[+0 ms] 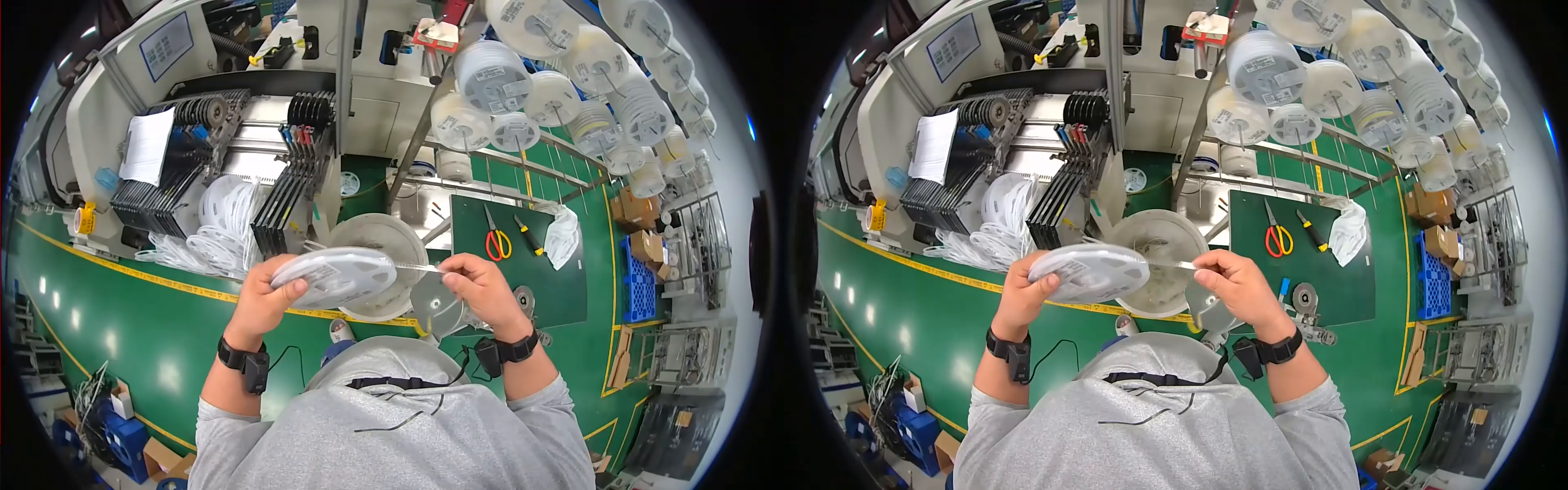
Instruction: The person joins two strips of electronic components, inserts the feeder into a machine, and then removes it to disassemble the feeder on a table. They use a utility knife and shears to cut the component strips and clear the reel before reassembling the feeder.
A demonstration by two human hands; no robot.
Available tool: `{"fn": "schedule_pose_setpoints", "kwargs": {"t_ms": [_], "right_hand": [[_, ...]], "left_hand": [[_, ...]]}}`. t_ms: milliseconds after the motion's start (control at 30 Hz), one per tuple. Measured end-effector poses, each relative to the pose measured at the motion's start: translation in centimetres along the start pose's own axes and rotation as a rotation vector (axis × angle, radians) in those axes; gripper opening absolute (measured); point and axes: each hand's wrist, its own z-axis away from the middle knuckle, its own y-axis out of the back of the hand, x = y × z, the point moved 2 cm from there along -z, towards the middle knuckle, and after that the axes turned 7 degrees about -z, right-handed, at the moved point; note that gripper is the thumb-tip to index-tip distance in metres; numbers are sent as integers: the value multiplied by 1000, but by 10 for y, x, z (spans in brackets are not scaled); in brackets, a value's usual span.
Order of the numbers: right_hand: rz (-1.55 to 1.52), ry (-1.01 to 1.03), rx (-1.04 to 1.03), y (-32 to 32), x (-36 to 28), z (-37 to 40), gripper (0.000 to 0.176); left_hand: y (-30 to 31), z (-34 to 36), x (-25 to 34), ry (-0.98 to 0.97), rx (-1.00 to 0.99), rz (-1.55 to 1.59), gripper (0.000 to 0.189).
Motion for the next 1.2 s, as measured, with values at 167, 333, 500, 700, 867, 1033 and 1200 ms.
{"fn": "schedule_pose_setpoints", "kwargs": {"t_ms": [167,333,500,700,867,1033,1200], "right_hand": [[251,166,69,13,-31,26,16],[536,259,93,31,-64,46,14],[675,319,52,32,-68,49,14],[627,365,137,27,-48,25,12],[789,561,274,20,-26,-29,11],[632,461,171,8,-8,-68,10],[482,298,132,4,24,-76,15]], "left_hand": [[-4,-3,15,-83,-169,-451,28],[-30,-8,46,-112,-388,-1037,26],[-28,-4,41,-77,-412,-1173,23],[-18,2,40,-52,-427,-1107,25],[5,6,26,-84,-412,-888,32],[31,8,25,-3,-269,-606,34],[31,0,51,67,-225,-391,36]]}}
